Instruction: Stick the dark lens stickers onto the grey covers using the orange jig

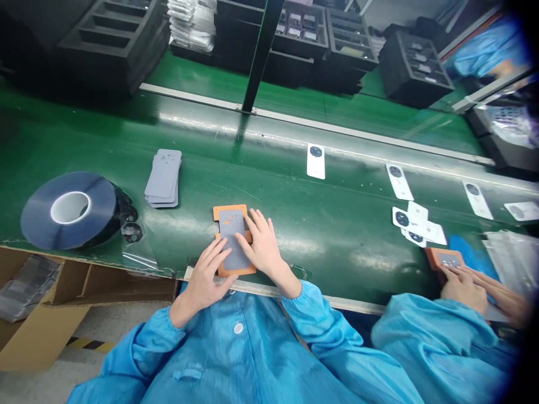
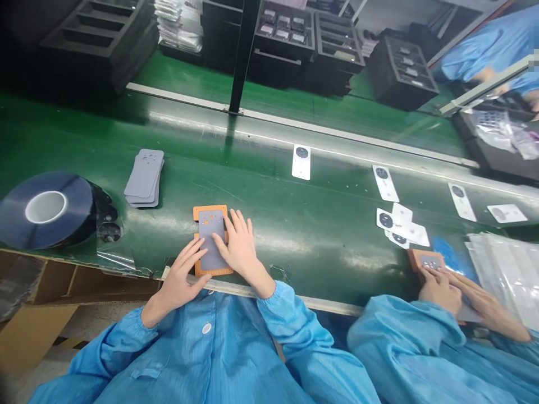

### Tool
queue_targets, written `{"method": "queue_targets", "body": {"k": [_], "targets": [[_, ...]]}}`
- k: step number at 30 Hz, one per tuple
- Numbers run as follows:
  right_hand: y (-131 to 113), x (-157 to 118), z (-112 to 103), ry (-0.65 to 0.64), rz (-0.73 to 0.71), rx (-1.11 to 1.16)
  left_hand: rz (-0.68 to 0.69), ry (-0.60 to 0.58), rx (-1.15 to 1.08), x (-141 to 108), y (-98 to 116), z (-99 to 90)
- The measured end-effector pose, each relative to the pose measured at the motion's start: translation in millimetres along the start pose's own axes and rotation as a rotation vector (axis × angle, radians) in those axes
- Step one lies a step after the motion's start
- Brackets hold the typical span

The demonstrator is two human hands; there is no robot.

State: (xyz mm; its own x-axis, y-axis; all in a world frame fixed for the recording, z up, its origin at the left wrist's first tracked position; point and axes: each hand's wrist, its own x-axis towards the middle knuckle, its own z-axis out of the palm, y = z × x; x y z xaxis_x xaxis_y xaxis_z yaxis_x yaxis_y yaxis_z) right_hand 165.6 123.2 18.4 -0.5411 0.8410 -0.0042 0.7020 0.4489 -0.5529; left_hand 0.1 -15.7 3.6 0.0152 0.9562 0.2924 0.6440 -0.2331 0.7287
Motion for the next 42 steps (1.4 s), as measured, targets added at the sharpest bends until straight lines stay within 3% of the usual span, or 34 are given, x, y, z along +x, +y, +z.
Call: {"method": "queue_targets", "body": {"k": [5, 8, 11, 16, 20, 22, 25, 29, 32, 35, 37, 40, 42], "targets": [[-10.9, -18.6, -0.1, 0.0, 0.044, 0.123, -0.259, 0.241, -0.187, 20.6, 1.6, -10.8], [-26.5, -23.5, -12.3, -0.033, -0.094, 0.322, -0.457, 0.3, -0.326, 33.2, -4.2, -18.2], [-37.8, -22.0, -23.4, -0.101, -0.232, 0.456, -0.566, 0.315, -0.571, 41.2, -10.9, -26.0], [-38.1, -13.1, -17.6, -0.098, -0.071, 0.464, -0.692, 0.363, -0.78, 44.3, -17.7, -31.3], [-31.6, -1.9, 2.8, -0.267, 0.047, 0.668, -0.697, 0.427, -0.85, 48.3, -21.9, -32.3], [-26.0, 18.3, 10.0, -0.294, 0.061, 0.792, -0.676, 0.465, -0.84, 51.1, -26.0, -35.7], [-11.2, 80.3, 8.5, -0.169, 0.087, 0.824, -0.631, 0.525, -0.743, 49.9, -32.8, -48.3], [15.8, 193.0, -13.5, 0.1, 0.277, 0.559, -0.595, 0.614, -0.592, 30.9, -35.1, -75.1], [32.8, 252.7, -29.7, 0.194, 0.332, 0.459, -0.6, 0.776, -0.459, 7.0, -35.5, -94.0], [43.4, 277.7, -36.0, 0.231, 0.386, 0.362, -0.659, 0.947, -0.263, -19.1, -43.6, -108.8], [47.2, 282.2, -37.9, 0.235, 0.403, 0.308, -0.713, 0.997, -0.124, -35.5, -54.3, -117.2], [47.7, 281.6, -44.1, 0.229, 0.397, 0.238, -0.799, 0.971, -0.028, -54.4, -72.6, -128.4], [42.4, 277.2, -49.0, 0.229, 0.371, 0.195, -0.83, 0.889, -0.113, -59.6, -81.1, -133.2]]}}
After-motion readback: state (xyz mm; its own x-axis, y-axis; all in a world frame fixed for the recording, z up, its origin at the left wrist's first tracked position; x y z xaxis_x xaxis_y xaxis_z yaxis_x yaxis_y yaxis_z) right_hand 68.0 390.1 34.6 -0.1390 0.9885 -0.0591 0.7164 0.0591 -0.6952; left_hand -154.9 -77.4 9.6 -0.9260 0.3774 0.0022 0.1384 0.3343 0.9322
